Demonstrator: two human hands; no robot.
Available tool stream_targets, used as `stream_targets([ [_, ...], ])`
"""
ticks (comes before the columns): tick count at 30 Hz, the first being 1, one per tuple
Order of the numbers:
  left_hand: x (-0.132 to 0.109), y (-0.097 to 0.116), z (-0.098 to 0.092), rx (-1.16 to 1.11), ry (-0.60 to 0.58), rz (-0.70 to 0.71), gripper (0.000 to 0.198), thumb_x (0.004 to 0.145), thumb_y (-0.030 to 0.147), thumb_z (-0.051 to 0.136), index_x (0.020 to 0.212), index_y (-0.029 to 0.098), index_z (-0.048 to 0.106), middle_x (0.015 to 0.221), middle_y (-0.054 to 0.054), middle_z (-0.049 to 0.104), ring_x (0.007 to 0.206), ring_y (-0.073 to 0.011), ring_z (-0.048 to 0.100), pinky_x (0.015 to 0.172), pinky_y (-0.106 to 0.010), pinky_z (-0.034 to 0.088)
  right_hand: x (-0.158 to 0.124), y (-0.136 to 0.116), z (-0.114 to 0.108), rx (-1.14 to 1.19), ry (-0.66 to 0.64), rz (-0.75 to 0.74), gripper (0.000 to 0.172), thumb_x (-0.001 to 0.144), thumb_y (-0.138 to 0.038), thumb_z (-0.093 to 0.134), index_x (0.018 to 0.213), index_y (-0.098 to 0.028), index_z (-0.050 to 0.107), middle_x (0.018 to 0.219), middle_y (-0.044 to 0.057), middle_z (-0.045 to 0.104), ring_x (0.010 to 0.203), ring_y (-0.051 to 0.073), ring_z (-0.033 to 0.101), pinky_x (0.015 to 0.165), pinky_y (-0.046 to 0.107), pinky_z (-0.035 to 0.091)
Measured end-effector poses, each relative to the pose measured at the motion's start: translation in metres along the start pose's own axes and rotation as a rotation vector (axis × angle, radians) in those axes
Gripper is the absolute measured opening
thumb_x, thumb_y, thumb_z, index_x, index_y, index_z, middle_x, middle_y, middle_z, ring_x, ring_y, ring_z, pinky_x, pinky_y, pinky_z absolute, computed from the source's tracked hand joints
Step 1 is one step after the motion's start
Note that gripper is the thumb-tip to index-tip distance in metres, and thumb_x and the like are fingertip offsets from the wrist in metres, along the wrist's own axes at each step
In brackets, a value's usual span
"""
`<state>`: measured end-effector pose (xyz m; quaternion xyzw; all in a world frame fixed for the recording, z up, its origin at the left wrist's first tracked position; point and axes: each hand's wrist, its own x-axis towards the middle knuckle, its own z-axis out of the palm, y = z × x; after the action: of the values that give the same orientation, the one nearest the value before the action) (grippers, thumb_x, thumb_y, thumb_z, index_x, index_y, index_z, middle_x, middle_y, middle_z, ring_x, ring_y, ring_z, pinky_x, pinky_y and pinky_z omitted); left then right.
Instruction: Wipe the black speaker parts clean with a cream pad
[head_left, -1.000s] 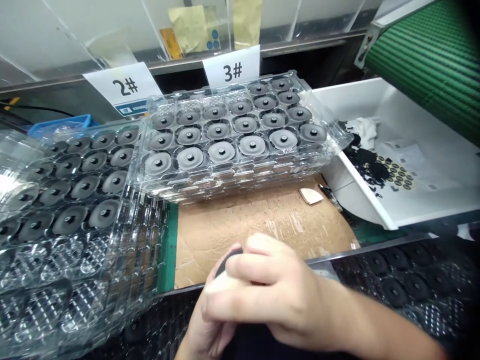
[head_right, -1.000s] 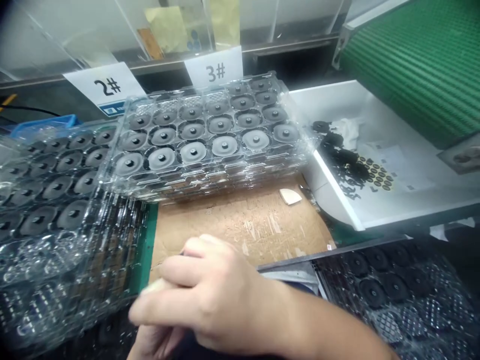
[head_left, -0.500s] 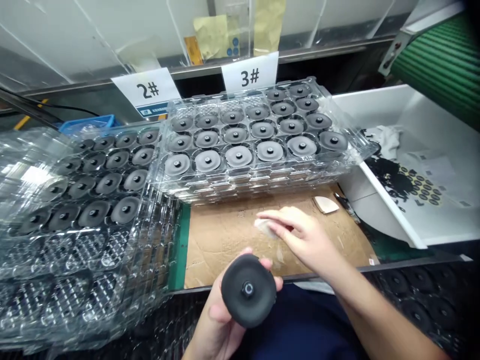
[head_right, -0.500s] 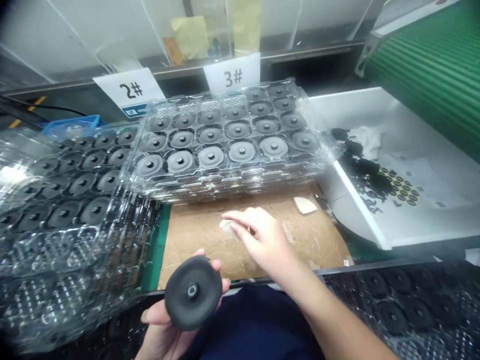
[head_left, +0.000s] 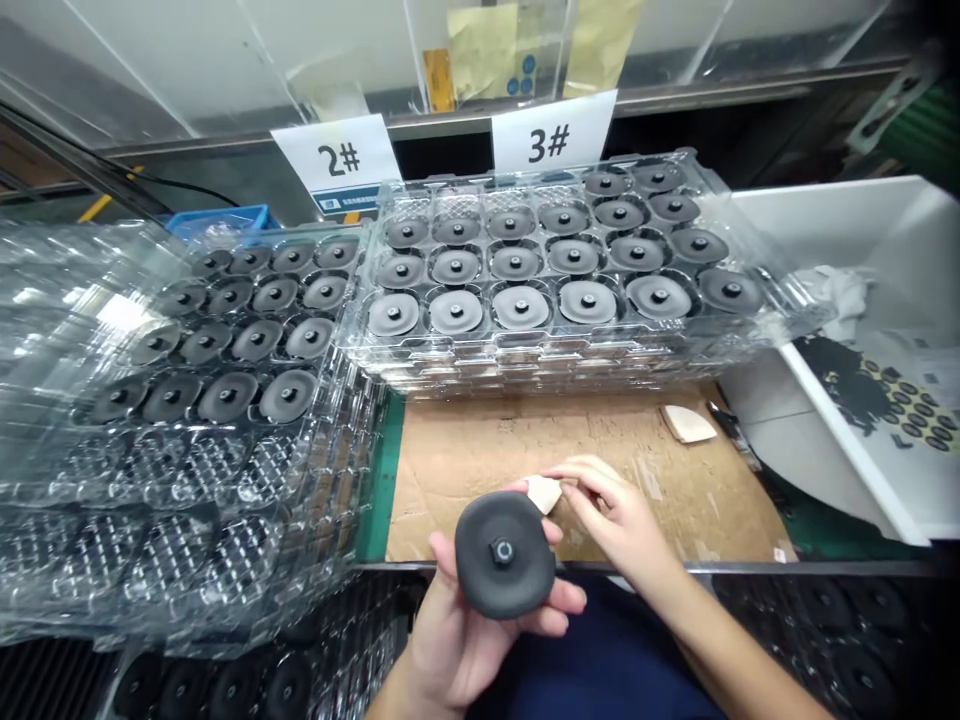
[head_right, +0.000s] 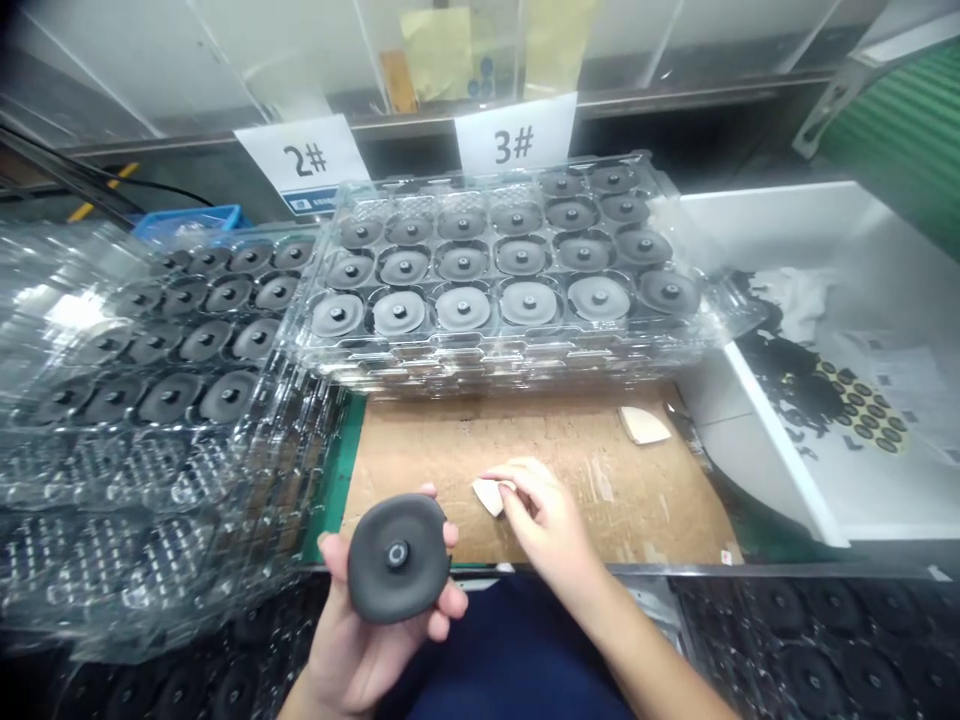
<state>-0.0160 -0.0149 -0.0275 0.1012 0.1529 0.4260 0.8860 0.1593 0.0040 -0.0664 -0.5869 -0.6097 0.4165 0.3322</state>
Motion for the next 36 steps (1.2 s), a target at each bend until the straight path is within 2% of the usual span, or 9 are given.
stream_targets([
  [3, 0.0, 0.001, -0.005, 0.288, 0.067, 0.18, 0.053, 0.079, 0.057, 0.043, 0.127, 0.034, 0.043, 0.113, -0.003, 0.061, 0.087, -0.0209, 0.064, 0.069, -0.028, 0.053, -0.005, -0.005, 0.001, 0.02, -0.038, -0.011, 0.022, 0.087, -0.021, 0.044, 0.095, -0.02, 0.065, 0.095, 0.006, 0.064, 0.093, 0.019, 0.059, 0.082, 0.036, 0.047],
  [6, -0.003, 0.002, -0.012, 0.914, 0.182, 0.389, 0.078, 0.072, 0.038, 0.065, 0.136, 0.036, 0.021, 0.124, -0.005, 0.049, 0.108, -0.0248, 0.052, 0.092, -0.037, 0.042, -0.013, -0.004, 0.002, 0.026, -0.011, 0.013, 0.02, 0.086, -0.02, 0.047, 0.092, -0.019, 0.065, 0.095, 0.007, 0.065, 0.092, 0.02, 0.059, 0.081, 0.036, 0.047],
  [8, -0.005, 0.003, -0.015, 1.254, 0.166, 0.434, 0.095, 0.07, 0.02, 0.069, 0.138, 0.036, 0.005, 0.127, -0.007, 0.043, 0.118, -0.0257, 0.043, 0.101, -0.041, 0.032, -0.019, -0.006, -0.002, 0.028, 0.033, 0.033, 0.017, 0.084, -0.021, 0.05, 0.091, -0.019, 0.065, 0.093, 0.007, 0.064, 0.085, 0.018, 0.059, 0.074, 0.033, 0.049],
  [10, -0.006, 0.004, -0.015, 1.404, 0.097, 0.429, 0.101, 0.07, 0.012, 0.067, 0.137, 0.037, -0.005, 0.126, -0.007, 0.044, 0.118, -0.0251, 0.043, 0.1, -0.042, 0.032, -0.025, -0.013, -0.008, 0.062, 0.078, 0.046, 0.014, 0.084, -0.022, 0.053, 0.091, -0.02, 0.064, 0.09, 0.005, 0.063, 0.079, 0.016, 0.058, 0.068, 0.028, 0.048],
  [14, -0.006, 0.003, -0.012, 1.436, 0.011, 0.362, 0.099, 0.072, 0.015, 0.066, 0.136, 0.039, -0.006, 0.123, -0.007, 0.045, 0.115, -0.0242, 0.045, 0.099, -0.041, 0.033, -0.034, -0.037, -0.021, 0.317, 0.032, 0.087, 0.011, 0.081, -0.025, 0.06, 0.092, -0.023, 0.063, 0.081, 0.001, 0.06, 0.072, 0.012, 0.056, 0.063, 0.022, 0.046],
  [19, -0.006, 0.002, -0.01, 1.336, -0.028, 0.296, 0.092, 0.073, 0.027, 0.065, 0.136, 0.035, -0.001, 0.116, -0.008, 0.047, 0.11, -0.0268, 0.048, 0.095, -0.042, 0.035, -0.031, -0.055, -0.031, 0.418, -0.32, 0.141, 0.015, 0.08, -0.027, 0.063, 0.093, -0.021, 0.066, 0.079, 0.001, 0.064, 0.069, 0.012, 0.055, 0.063, 0.024, 0.044],
  [23, -0.008, -0.001, -0.008, 1.196, -0.045, 0.164, 0.093, 0.068, 0.04, 0.068, 0.136, 0.034, 0.004, 0.11, -0.006, 0.052, 0.1, -0.0258, 0.054, 0.09, -0.04, 0.037, -0.03, -0.056, -0.036, 0.531, -0.468, 0.204, 0.016, 0.076, -0.026, 0.067, 0.091, -0.019, 0.068, 0.077, 0.001, 0.066, 0.069, 0.011, 0.057, 0.064, 0.023, 0.044],
  [28, -0.007, -0.007, -0.002, 1.086, -0.066, 0.079, 0.096, 0.065, 0.047, 0.068, 0.136, 0.029, 0.006, 0.106, -0.007, 0.056, 0.097, -0.0273, 0.055, 0.09, -0.043, 0.036, -0.031, -0.055, -0.04, 0.702, -0.529, 0.222, 0.016, 0.07, -0.021, 0.072, 0.087, -0.019, 0.07, 0.078, 0.0, 0.066, 0.074, 0.011, 0.062, 0.068, 0.022, 0.048],
  [36, -0.006, -0.016, 0.004, 1.139, -0.087, 0.025, 0.102, 0.059, 0.046, 0.073, 0.136, 0.032, 0.007, 0.108, -0.007, 0.057, 0.099, -0.0294, 0.055, 0.091, -0.046, 0.035, -0.044, -0.048, -0.051, 0.738, -0.519, 0.182, 0.011, 0.069, -0.015, 0.072, 0.079, -0.018, 0.072, 0.074, -0.001, 0.068, 0.071, 0.01, 0.063, 0.067, 0.021, 0.05],
])
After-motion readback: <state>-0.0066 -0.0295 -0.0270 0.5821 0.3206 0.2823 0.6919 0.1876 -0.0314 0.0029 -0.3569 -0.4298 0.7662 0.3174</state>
